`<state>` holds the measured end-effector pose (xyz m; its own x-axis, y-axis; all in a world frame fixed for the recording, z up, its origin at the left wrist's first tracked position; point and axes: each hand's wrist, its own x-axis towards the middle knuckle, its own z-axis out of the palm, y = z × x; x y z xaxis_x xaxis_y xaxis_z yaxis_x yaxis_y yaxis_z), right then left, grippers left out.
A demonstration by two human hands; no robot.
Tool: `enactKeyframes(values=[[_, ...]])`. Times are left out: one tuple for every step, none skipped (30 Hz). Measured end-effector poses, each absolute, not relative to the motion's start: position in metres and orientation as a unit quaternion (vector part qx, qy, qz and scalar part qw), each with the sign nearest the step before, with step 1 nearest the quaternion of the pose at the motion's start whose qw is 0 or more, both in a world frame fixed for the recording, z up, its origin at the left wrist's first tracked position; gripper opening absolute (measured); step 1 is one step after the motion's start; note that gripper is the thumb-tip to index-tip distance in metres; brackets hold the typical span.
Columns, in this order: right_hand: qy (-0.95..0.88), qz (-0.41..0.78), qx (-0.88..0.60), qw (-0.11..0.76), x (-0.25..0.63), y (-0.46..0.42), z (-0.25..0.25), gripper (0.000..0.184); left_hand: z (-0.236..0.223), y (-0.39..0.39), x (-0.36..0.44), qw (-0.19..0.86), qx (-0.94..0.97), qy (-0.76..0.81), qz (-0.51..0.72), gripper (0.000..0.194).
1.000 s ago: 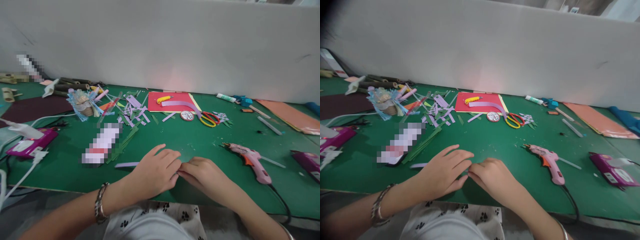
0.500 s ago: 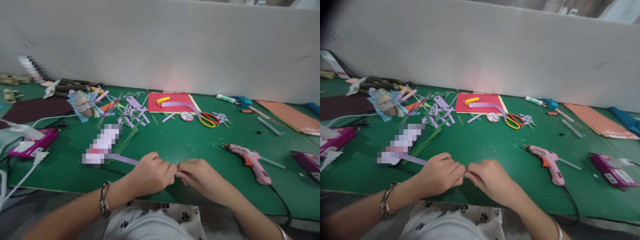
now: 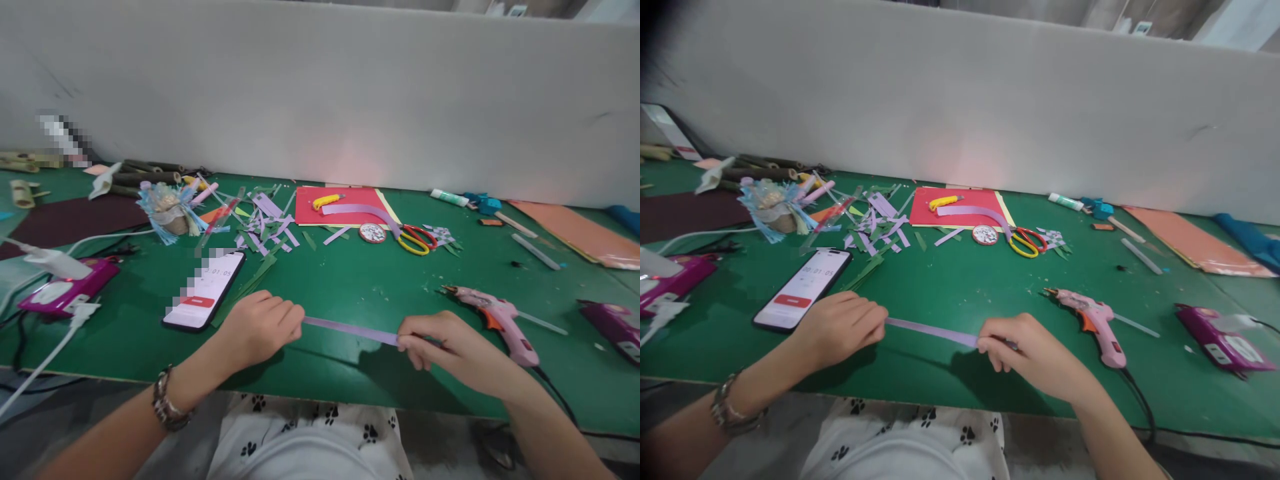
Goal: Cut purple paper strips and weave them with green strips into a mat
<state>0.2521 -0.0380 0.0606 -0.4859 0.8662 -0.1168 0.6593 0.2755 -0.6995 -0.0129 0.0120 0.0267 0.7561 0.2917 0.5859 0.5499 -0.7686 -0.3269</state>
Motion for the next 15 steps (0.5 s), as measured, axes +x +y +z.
enactKeyframes(values=[[-0.782,0.352,-0.494,0.141,0.256,-0.039,0.062,0.034,0.027,0.013,-0.017,0.251,-0.903,-0.238,-0.256,0.031],[-0.780,0.347,-0.502,0.136,0.260,-0.040,0.064,0.035,0.028,0.014,-0.021,0.254,-0.902,-0.242,-0.251,0.032],[-0.778,0.344,-0.509,0.132,0.265,-0.041,0.066,0.036,0.028,0.014,-0.026,0.256,-0.902,-0.246,-0.244,0.033],[-0.776,0.345,-0.512,0.128,0.269,-0.042,0.067,0.037,0.028,0.015,-0.030,0.259,-0.903,-0.249,-0.237,0.034],[-0.776,0.347,-0.512,0.124,0.274,-0.043,0.069,0.038,0.028,0.016,-0.035,0.263,-0.903,-0.253,-0.228,0.034],[-0.776,0.348,-0.513,0.120,0.280,-0.044,0.071,0.039,0.028,0.017,-0.040,0.271,-0.901,-0.258,-0.220,0.035],[-0.776,0.348,-0.513,0.116,0.285,-0.045,0.072,0.040,0.027,0.018,-0.044,0.283,-0.896,-0.267,-0.213,0.035],[-0.777,0.342,-0.515,0.114,0.289,-0.046,0.073,0.041,0.027,0.018,-0.048,0.297,-0.889,-0.280,-0.208,0.036],[-0.779,0.332,-0.519,0.114,0.292,-0.046,0.073,0.042,0.027,0.018,-0.051,0.309,-0.880,-0.295,-0.206,0.035],[-0.783,0.316,-0.524,0.112,0.293,-0.047,0.073,0.042,0.027,0.018,-0.052,0.315,-0.873,-0.309,-0.208,0.035],[-0.789,0.298,-0.526,0.108,0.292,-0.047,0.073,0.042,0.027,0.017,-0.050,0.307,-0.870,-0.319,-0.216,0.034],[-0.800,0.277,-0.523,0.100,0.289,-0.047,0.072,0.041,0.028,0.016,-0.046,0.284,-0.872,-0.322,-0.233,0.033],[-0.813,0.253,-0.517,0.089,0.283,-0.046,0.072,0.039,0.030,0.013,-0.040,0.248,-0.879,-0.318,-0.254,0.031],[-0.830,0.231,-0.503,0.074,0.276,-0.046,0.072,0.037,0.032,0.010,-0.031,0.199,-0.888,-0.302,-0.284,0.028],[-0.846,0.209,-0.487,0.060,0.268,-0.045,0.072,0.035,0.034,0.007,-0.022,0.150,-0.894,-0.290,-0.307,0.027]])
